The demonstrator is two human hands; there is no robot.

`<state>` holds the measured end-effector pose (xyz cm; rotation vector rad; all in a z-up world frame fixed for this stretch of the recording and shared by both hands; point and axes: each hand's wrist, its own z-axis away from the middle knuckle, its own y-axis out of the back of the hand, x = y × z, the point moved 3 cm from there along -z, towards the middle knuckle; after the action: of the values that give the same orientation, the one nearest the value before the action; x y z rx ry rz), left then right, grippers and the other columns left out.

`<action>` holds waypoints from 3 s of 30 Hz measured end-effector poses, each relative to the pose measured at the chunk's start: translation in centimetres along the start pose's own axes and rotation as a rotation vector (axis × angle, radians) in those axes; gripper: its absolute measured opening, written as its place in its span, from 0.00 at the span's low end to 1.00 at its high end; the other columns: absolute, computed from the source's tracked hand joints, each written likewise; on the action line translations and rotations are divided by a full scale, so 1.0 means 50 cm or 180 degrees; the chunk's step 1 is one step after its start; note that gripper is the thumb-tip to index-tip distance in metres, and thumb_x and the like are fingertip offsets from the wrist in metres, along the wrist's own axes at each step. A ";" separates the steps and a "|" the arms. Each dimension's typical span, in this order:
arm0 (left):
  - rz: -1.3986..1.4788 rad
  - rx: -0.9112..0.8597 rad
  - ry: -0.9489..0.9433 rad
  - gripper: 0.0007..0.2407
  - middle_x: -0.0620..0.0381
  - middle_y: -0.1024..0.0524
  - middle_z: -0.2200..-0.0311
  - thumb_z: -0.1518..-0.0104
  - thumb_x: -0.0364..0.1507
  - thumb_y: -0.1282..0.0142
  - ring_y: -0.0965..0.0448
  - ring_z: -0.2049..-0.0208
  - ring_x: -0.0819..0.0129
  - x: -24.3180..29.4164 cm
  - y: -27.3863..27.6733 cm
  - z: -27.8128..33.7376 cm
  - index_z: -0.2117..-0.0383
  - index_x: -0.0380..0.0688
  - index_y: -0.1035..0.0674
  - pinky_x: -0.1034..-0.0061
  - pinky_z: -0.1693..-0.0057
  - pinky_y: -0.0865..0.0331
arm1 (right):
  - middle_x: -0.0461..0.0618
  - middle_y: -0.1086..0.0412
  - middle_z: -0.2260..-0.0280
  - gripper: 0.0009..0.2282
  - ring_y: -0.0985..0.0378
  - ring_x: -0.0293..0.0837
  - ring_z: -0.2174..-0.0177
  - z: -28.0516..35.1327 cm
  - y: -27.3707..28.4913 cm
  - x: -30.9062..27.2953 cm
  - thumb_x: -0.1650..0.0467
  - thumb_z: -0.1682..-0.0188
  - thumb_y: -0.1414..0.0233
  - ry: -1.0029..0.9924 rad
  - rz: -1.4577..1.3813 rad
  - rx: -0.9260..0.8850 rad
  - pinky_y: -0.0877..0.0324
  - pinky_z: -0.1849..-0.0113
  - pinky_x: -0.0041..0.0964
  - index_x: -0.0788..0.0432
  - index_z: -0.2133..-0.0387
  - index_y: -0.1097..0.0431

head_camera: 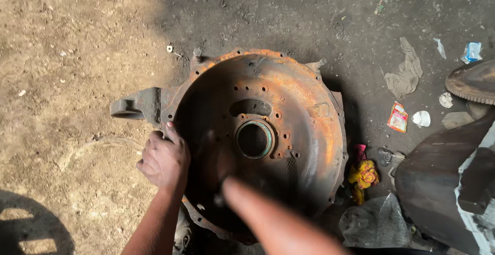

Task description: The person cleans a rusty brake drum using a wire brush and a cloth. They scrub the inner surface and rim of the drum with the brush, then wipe it down with the cloth to remove debris.

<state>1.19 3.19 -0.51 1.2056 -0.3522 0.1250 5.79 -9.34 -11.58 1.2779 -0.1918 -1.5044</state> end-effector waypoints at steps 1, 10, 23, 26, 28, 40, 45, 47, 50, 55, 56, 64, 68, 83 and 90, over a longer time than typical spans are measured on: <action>0.0044 0.0063 -0.0044 0.23 0.47 0.19 0.56 0.35 0.49 0.60 0.23 0.52 0.50 -0.003 -0.001 0.002 0.55 0.44 0.19 0.53 0.41 0.44 | 0.64 0.24 0.54 0.21 0.21 0.60 0.57 0.056 -0.012 -0.027 0.62 0.41 0.60 0.0938 -0.0119 0.0247 0.27 0.56 0.53 0.54 0.36 0.44; 0.0083 0.0141 -0.0043 0.23 0.47 0.19 0.58 0.34 0.49 0.60 0.21 0.55 0.50 -0.008 -0.004 0.000 0.58 0.43 0.19 0.54 0.43 0.42 | 0.66 0.23 0.59 0.25 0.21 0.59 0.63 -0.132 0.117 0.030 0.57 0.46 0.61 -0.0575 -0.0309 0.0475 0.28 0.60 0.52 0.53 0.39 0.35; -0.0109 -0.0045 -0.0083 0.23 0.44 0.19 0.61 0.33 0.49 0.62 0.21 0.56 0.50 -0.001 0.010 0.017 0.59 0.43 0.20 0.57 0.44 0.41 | 0.63 0.24 0.61 0.23 0.19 0.64 0.65 -0.153 0.079 0.090 0.60 0.43 0.59 -0.0400 0.0727 0.0509 0.25 0.67 0.58 0.48 0.35 0.50; -0.0225 -0.0148 -0.0018 0.23 0.46 0.19 0.61 0.32 0.49 0.64 0.21 0.56 0.52 0.013 0.015 0.011 0.58 0.45 0.20 0.58 0.44 0.42 | 0.72 0.27 0.56 0.25 0.20 0.68 0.61 -0.062 0.037 0.082 0.65 0.37 0.64 0.0315 0.0894 0.0008 0.25 0.57 0.58 0.43 0.25 0.55; -0.0333 -0.0264 0.0001 0.24 0.46 0.19 0.61 0.32 0.50 0.66 0.21 0.57 0.52 0.009 0.013 0.008 0.57 0.46 0.21 0.59 0.46 0.41 | 0.76 0.32 0.47 0.28 0.23 0.75 0.52 0.032 0.026 0.043 0.60 0.40 0.63 0.2350 0.1498 0.1640 0.28 0.50 0.56 0.65 0.31 0.55; -0.0284 0.0104 -0.0093 0.22 0.49 0.19 0.60 0.34 0.49 0.62 0.21 0.55 0.51 -0.008 -0.009 0.003 0.62 0.49 0.18 0.57 0.46 0.41 | 0.70 0.27 0.60 0.27 0.21 0.64 0.63 -0.014 0.045 0.122 0.67 0.38 0.67 0.0000 0.1328 -0.0668 0.25 0.57 0.55 0.46 0.24 0.57; -0.0207 0.0077 -0.0157 0.21 0.48 0.19 0.60 0.34 0.48 0.62 0.21 0.55 0.51 -0.008 -0.012 0.003 0.63 0.48 0.18 0.56 0.44 0.41 | 0.79 0.36 0.39 0.29 0.25 0.67 0.52 0.047 0.038 0.065 0.66 0.47 0.56 0.1981 0.0877 0.0700 0.27 0.55 0.51 0.53 0.32 0.57; -0.0165 0.0116 -0.0200 0.21 0.48 0.19 0.60 0.33 0.48 0.62 0.22 0.54 0.50 -0.008 -0.013 0.002 0.63 0.48 0.18 0.55 0.45 0.41 | 0.70 0.29 0.54 0.27 0.22 0.64 0.57 -0.084 0.057 0.068 0.69 0.40 0.65 0.0180 0.1121 -0.0380 0.27 0.54 0.53 0.42 0.26 0.61; -0.0211 0.0158 -0.0211 0.22 0.47 0.20 0.59 0.33 0.48 0.63 0.21 0.55 0.50 -0.015 -0.010 0.004 0.61 0.48 0.18 0.54 0.45 0.42 | 0.68 0.26 0.56 0.20 0.21 0.65 0.58 -0.140 0.090 0.053 0.63 0.40 0.64 -0.0410 0.0738 -0.0121 0.26 0.56 0.56 0.50 0.34 0.52; -0.0253 0.0078 -0.0187 0.23 0.47 0.19 0.59 0.34 0.49 0.64 0.21 0.55 0.51 -0.004 -0.007 0.005 0.61 0.47 0.19 0.54 0.43 0.42 | 0.71 0.28 0.55 0.23 0.22 0.66 0.58 0.070 0.019 0.019 0.61 0.42 0.67 0.0772 0.0618 -0.0232 0.27 0.56 0.56 0.51 0.34 0.48; -0.0248 0.0041 -0.0173 0.23 0.47 0.20 0.59 0.33 0.49 0.64 0.21 0.55 0.51 -0.005 -0.006 0.002 0.60 0.47 0.19 0.55 0.43 0.42 | 0.70 0.28 0.55 0.23 0.22 0.66 0.57 0.081 0.012 0.008 0.61 0.43 0.66 0.1078 0.0562 -0.0201 0.28 0.56 0.57 0.52 0.34 0.46; -0.0111 0.0176 -0.0207 0.21 0.48 0.19 0.60 0.34 0.48 0.62 0.21 0.56 0.51 -0.012 -0.015 0.004 0.62 0.46 0.18 0.56 0.45 0.41 | 0.65 0.22 0.59 0.26 0.19 0.62 0.60 -0.155 0.138 0.056 0.59 0.43 0.66 -0.0873 0.0472 -0.0003 0.26 0.56 0.55 0.55 0.33 0.47; -0.0379 0.0381 -0.0330 0.22 0.47 0.19 0.62 0.35 0.48 0.61 0.21 0.57 0.51 -0.005 -0.005 0.006 0.63 0.46 0.18 0.54 0.47 0.42 | 0.68 0.25 0.52 0.22 0.19 0.63 0.62 -0.012 0.034 0.040 0.61 0.40 0.72 0.0933 0.0737 0.0515 0.26 0.56 0.54 0.59 0.38 0.44; -0.0337 0.0046 -0.0252 0.23 0.46 0.20 0.62 0.32 0.48 0.65 0.21 0.58 0.51 0.001 -0.011 -0.007 0.60 0.46 0.19 0.57 0.47 0.41 | 0.67 0.25 0.72 0.17 0.21 0.65 0.72 -0.115 0.085 0.105 0.61 0.41 0.62 0.0076 0.0434 0.0381 0.28 0.69 0.61 0.48 0.41 0.41; -0.0346 -0.0038 -0.0175 0.23 0.48 0.20 0.61 0.33 0.48 0.66 0.21 0.58 0.52 -0.008 -0.012 0.003 0.60 0.47 0.19 0.57 0.46 0.41 | 0.67 0.23 0.70 0.27 0.19 0.62 0.67 -0.096 0.132 0.159 0.52 0.37 0.64 -0.0308 0.0105 -0.0118 0.27 0.63 0.58 0.64 0.58 0.27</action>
<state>0.93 2.88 -1.15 1.2153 -0.3342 -0.0044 14.96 -15.77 -13.72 1.1684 -0.2457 -1.5360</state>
